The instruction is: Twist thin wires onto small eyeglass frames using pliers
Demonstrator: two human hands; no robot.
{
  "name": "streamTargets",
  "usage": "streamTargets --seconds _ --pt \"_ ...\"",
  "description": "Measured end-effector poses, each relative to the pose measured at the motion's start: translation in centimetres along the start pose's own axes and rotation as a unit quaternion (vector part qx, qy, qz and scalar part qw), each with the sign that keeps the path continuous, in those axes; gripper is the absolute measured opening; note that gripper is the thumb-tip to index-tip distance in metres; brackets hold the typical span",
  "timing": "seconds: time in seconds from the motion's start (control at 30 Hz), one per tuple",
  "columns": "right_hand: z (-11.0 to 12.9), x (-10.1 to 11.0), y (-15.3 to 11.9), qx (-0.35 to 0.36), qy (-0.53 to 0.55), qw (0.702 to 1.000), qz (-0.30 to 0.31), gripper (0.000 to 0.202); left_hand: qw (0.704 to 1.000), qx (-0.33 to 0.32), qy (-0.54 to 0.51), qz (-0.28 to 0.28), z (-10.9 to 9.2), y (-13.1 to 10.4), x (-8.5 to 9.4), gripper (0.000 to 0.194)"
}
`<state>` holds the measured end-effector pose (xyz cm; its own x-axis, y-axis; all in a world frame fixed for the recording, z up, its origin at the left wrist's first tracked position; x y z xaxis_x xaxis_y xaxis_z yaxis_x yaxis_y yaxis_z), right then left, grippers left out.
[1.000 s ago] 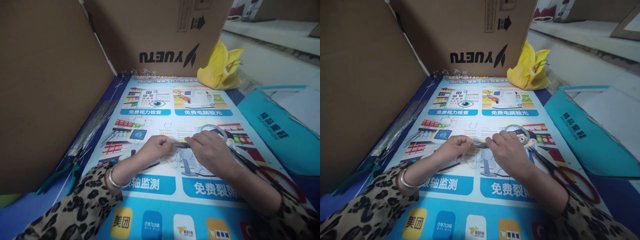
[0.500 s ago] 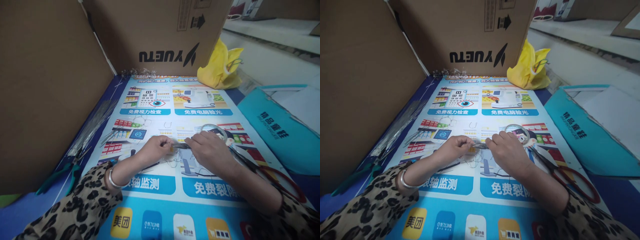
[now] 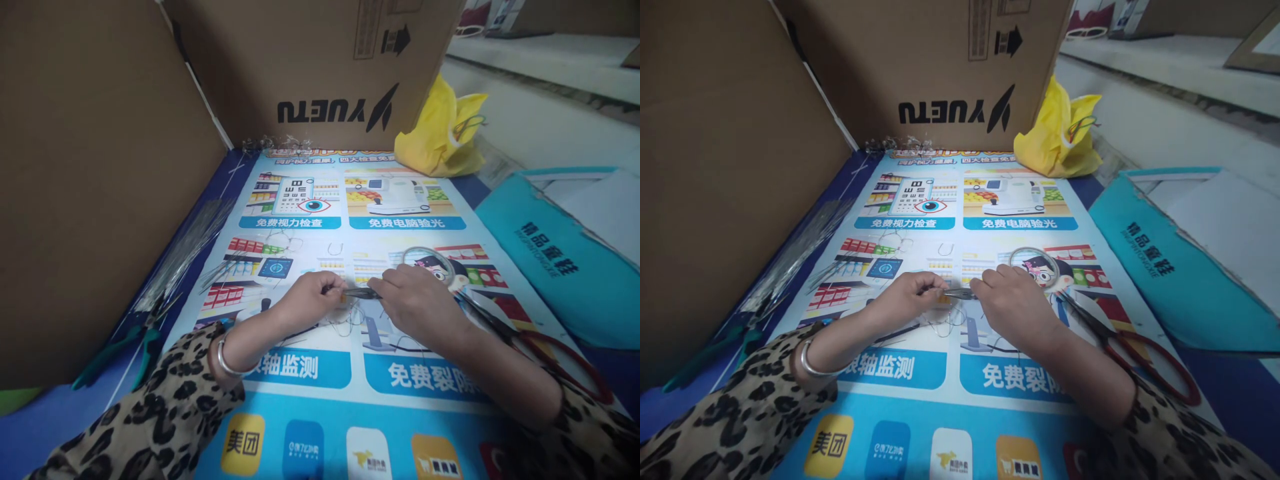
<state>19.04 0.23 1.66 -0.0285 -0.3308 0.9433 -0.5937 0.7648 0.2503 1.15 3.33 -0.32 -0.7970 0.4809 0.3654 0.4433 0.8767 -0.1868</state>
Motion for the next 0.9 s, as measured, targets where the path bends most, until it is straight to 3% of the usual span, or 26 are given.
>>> streamTargets --seconds 0.33,0.63,0.9 --pt "0.0 -0.3 0.1 -0.003 0.004 1.000 0.024 0.020 1.000 -0.004 0.005 -0.002 -0.2 -0.1 0.0 0.017" --pt "0.1 -0.1 0.0 0.001 0.001 1.000 -0.001 0.022 1.000 -0.005 -0.007 -0.008 -0.3 -0.1 0.1 0.013" --pt "-0.1 -0.2 0.0 0.004 -0.008 1.000 -0.014 0.019 0.998 0.016 -0.042 0.052 -1.3 -0.3 0.5 0.010"
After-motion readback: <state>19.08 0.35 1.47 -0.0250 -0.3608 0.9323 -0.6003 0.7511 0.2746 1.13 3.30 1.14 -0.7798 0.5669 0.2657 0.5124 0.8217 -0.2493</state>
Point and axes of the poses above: each hand's wrist, its own y-axis towards the middle knuckle, its own x-axis out of the back of the hand, z = x × y, the point moved 3 cm from there along y, towards the middle knuckle, and after that the axes turned 4 degrees about -y, right-handed, at the moved point
